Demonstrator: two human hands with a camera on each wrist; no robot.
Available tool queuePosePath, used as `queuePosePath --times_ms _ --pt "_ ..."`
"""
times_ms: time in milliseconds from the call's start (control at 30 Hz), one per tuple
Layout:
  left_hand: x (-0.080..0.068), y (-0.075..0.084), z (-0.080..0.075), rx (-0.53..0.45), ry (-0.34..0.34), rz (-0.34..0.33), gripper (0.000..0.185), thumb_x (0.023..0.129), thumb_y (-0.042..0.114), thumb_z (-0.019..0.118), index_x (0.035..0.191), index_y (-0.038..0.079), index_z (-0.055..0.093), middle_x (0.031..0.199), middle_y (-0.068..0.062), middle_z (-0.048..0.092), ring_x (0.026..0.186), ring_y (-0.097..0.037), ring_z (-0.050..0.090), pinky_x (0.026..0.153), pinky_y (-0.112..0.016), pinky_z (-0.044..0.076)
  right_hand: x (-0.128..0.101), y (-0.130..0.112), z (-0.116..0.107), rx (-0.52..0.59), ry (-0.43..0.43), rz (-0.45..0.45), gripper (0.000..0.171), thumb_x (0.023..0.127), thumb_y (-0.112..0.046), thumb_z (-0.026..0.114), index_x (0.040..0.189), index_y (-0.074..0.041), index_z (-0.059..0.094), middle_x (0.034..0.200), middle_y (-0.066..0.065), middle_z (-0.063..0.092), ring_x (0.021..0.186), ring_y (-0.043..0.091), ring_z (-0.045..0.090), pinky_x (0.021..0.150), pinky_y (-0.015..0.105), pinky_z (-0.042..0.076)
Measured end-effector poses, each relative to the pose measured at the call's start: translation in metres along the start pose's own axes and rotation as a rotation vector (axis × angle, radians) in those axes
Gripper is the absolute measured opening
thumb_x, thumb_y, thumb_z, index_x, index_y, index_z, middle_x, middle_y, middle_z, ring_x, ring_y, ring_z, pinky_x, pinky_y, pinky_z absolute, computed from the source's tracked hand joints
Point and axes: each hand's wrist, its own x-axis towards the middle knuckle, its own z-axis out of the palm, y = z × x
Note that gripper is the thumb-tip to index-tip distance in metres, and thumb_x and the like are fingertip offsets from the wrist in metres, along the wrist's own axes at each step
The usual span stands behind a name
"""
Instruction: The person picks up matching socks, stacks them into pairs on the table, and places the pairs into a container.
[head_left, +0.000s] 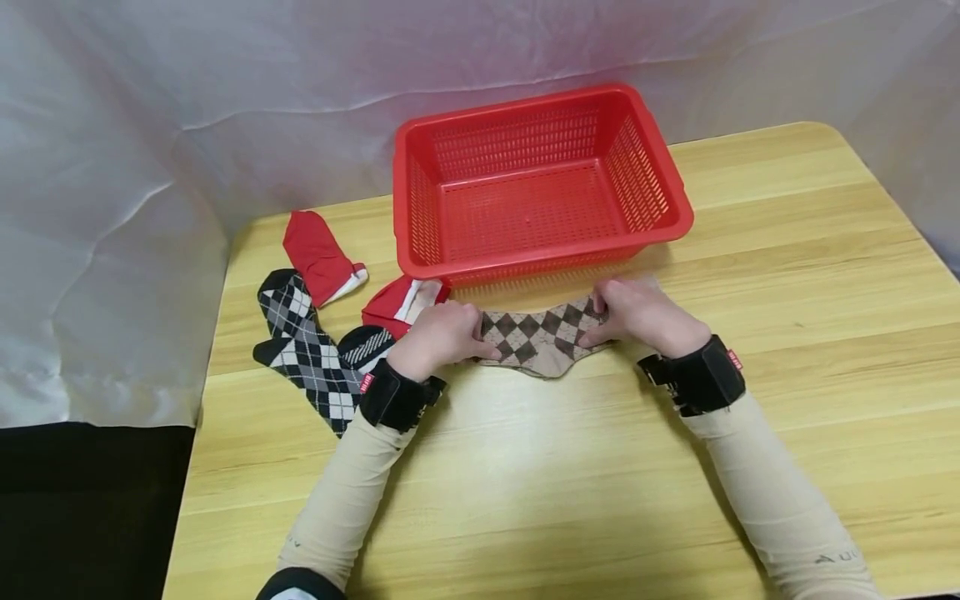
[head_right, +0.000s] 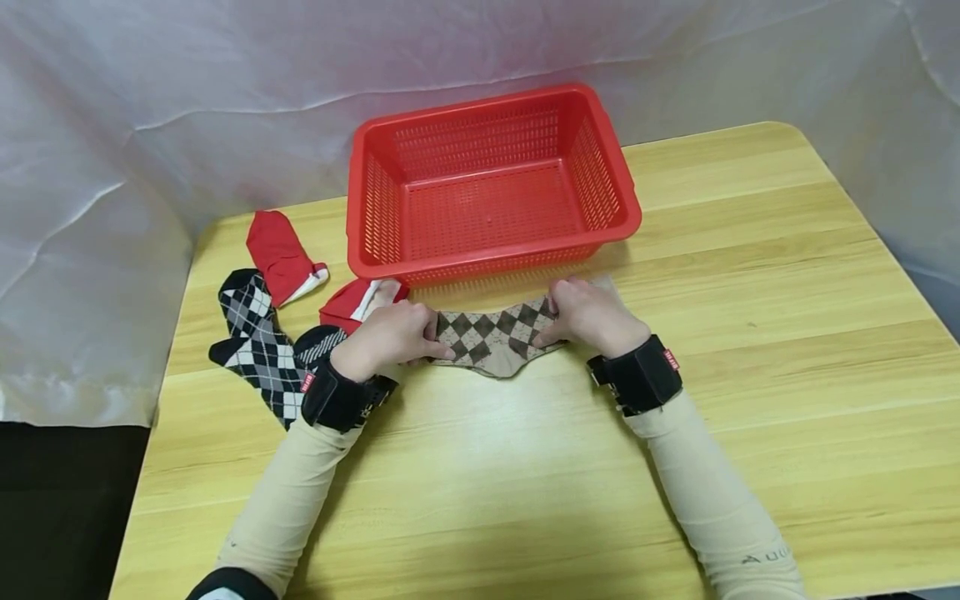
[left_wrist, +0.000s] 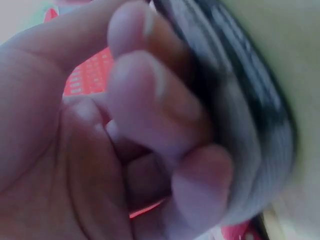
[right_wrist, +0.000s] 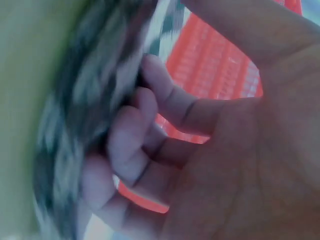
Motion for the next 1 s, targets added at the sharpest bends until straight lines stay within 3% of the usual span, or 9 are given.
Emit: queuePosePath --times_ms 67,133,233,300,400,467,567,733,1000 --pt "0.0 -0.001 -0.001 0.008 -0.006 -0.015 0.038 0.083 0.042 0.077 0.062 0.014 0.062 0.05 0.003 0.056 0.05 -0.013 0.06 0.057 -0.029 0.041 -0.002 0.006 -0.004 0.014 -0.009 0.02 0.044 0.074 -0.035 0.085 0.09 -0.006 0.056 0.082 0.006 0.056 0.077 0.022 0.05 0.066 0.031 0.039" --pt "0.0 -0.002 -0.002 0.026 0.005 -0.006 0.036 0.083 0.042 0.077 0.064 0.014 0.063 0.051 0.003 0.057 0.051 -0.013 0.061 0.078 -0.034 0.046 -0.003 0.011 -0.006 0.009 -0.013 0.042 0.043 0.075 -0.034 0.085 0.089 -0.006 0.055 0.08 0.006 0.054 0.075 0.022 0.05 0.065 0.031 0.038" --pt "-0.001 -0.002 -0.002 0.072 0.097 0.054 0.031 0.085 0.039 0.076 0.068 0.016 0.064 0.056 0.003 0.06 0.058 -0.013 0.062 0.1 -0.046 0.039 -0.002 0.016 -0.008 0.028 0.016 0.002 0.035 0.079 -0.027 0.082 0.089 -0.006 0.056 0.08 0.006 0.055 0.074 0.021 0.051 0.064 0.031 0.038" --pt "-0.002 -0.001 -0.002 0.119 0.206 0.1 0.024 0.087 0.035 0.075 0.073 0.016 0.068 0.062 0.004 0.064 0.064 -0.015 0.063 0.102 -0.05 0.035 0.001 0.016 -0.008 0.06 0.073 -0.067 0.027 0.081 -0.021 0.08 0.09 -0.005 0.06 0.081 0.007 0.059 0.074 0.02 0.053 0.066 0.031 0.041" --pt "-0.002 0.0 -0.002 0.158 0.367 0.151 0.013 0.089 0.027 0.072 0.083 0.016 0.073 0.076 0.003 0.07 0.072 -0.018 0.066 0.084 -0.045 0.045 0.005 0.015 -0.006 0.089 0.166 -0.197 0.018 0.083 -0.012 0.077 0.095 -0.003 0.067 0.086 0.009 0.067 0.078 0.021 0.059 0.073 0.036 0.048" --pt "-0.003 0.001 -0.001 0.182 0.427 0.172 0.008 0.09 0.023 0.071 0.089 0.016 0.075 0.084 0.002 0.072 0.075 -0.019 0.068 0.075 -0.042 0.047 0.008 0.013 -0.005 0.095 0.193 -0.246 0.016 0.084 -0.009 0.075 0.098 -0.003 0.07 0.091 0.01 0.071 0.082 0.022 0.061 0.078 0.039 0.051" --pt "-0.001 0.002 0.0 0.217 0.437 0.222 0.006 0.09 0.017 0.071 0.094 0.014 0.074 0.095 0.0 0.071 0.085 -0.02 0.069 0.076 -0.04 0.05 0.01 0.013 -0.004 0.079 0.185 -0.284 0.016 0.086 -0.006 0.072 0.102 -0.002 0.071 0.096 0.011 0.072 0.086 0.023 0.062 0.082 0.042 0.051" --pt "0.006 0.001 0.006 0.19 0.405 0.345 0.016 0.092 0.008 0.066 0.108 0.008 0.069 0.107 -0.006 0.07 0.101 -0.024 0.068 0.089 -0.037 0.053 0.013 0.015 0.0 0.059 0.175 -0.286 0.017 0.087 -0.004 0.07 0.104 -0.002 0.071 0.1 0.012 0.073 0.089 0.023 0.063 0.085 0.043 0.052" --pt "0.012 0.004 0.012 0.148 0.404 0.44 0.013 0.091 0.009 0.068 0.104 0.008 0.07 0.104 -0.006 0.069 0.1 -0.022 0.064 0.091 -0.036 0.052 0.016 0.0 0.014 0.0 0.21 -0.373 0.02 0.086 -0.009 0.071 0.105 -0.003 0.071 0.105 0.013 0.07 0.099 0.028 0.066 0.089 0.044 0.052"
